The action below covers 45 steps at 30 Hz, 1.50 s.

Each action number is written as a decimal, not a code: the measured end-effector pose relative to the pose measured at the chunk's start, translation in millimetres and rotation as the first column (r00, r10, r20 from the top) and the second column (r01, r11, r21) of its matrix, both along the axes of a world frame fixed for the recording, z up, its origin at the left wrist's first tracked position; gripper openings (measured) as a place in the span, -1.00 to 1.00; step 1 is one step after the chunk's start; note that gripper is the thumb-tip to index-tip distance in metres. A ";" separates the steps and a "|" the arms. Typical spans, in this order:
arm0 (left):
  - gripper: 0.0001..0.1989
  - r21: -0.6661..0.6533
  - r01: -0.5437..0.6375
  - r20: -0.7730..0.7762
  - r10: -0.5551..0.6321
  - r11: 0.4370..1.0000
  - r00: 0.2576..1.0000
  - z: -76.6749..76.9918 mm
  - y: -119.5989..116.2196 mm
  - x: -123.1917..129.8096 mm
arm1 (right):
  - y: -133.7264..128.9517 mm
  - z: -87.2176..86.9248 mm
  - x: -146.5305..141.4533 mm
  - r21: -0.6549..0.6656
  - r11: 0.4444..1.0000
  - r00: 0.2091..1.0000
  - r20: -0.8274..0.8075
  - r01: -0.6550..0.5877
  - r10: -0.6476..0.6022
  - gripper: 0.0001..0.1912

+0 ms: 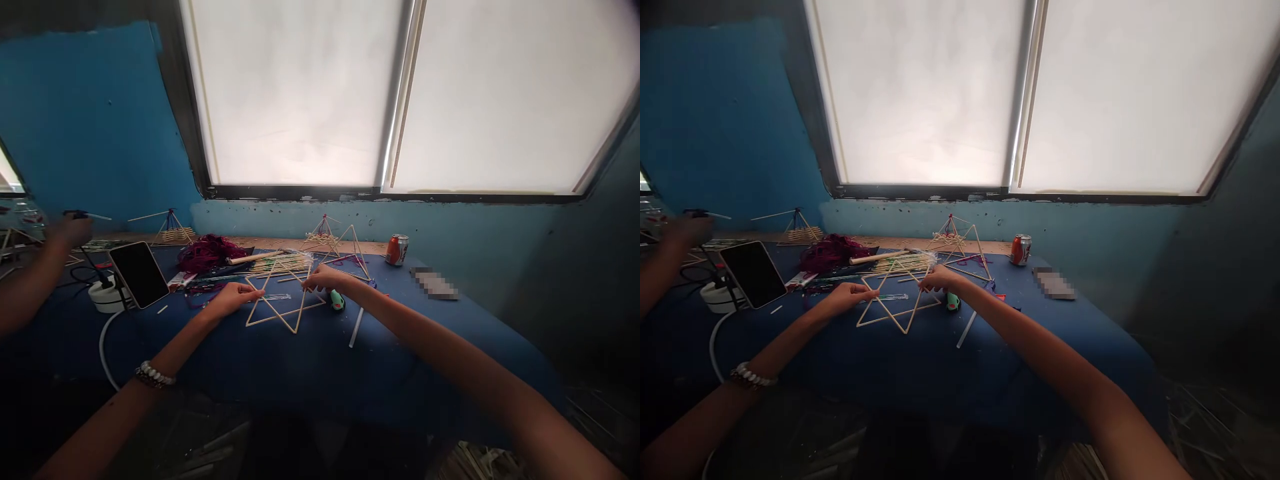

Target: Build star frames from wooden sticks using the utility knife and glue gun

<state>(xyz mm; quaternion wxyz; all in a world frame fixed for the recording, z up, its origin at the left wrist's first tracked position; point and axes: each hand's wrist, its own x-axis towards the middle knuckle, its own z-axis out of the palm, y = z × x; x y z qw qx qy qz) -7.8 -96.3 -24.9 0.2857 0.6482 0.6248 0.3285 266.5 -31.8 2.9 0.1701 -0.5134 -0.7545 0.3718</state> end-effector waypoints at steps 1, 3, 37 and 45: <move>-0.34 -0.018 0.009 -0.031 -0.010 1.000 0.999 -2.6 1.4 -1.5 | -0.5 -0.3 -1.7 0.011 1.000 0.999 0.034 -0.005 0.005 -0.77; -0.34 -0.069 0.024 -0.109 -0.032 0.997 0.994 -5.5 2.8 -4.2 | -0.2 -1.1 -5.8 0.027 1.000 0.996 0.090 -0.012 0.009 -0.77; -0.63 0.383 0.219 -0.610 0.067 0.898 0.790 -29.2 -83.5 -19.4 | -26.3 -5.1 10.9 0.150 0.923 0.905 0.302 -0.355 0.299 -0.60; -0.65 0.393 0.211 -0.585 0.067 0.895 0.808 -23.6 -78.6 -28.3 | 26.0 -10.2 -5.1 0.571 0.740 0.837 0.546 -0.355 -0.020 -0.71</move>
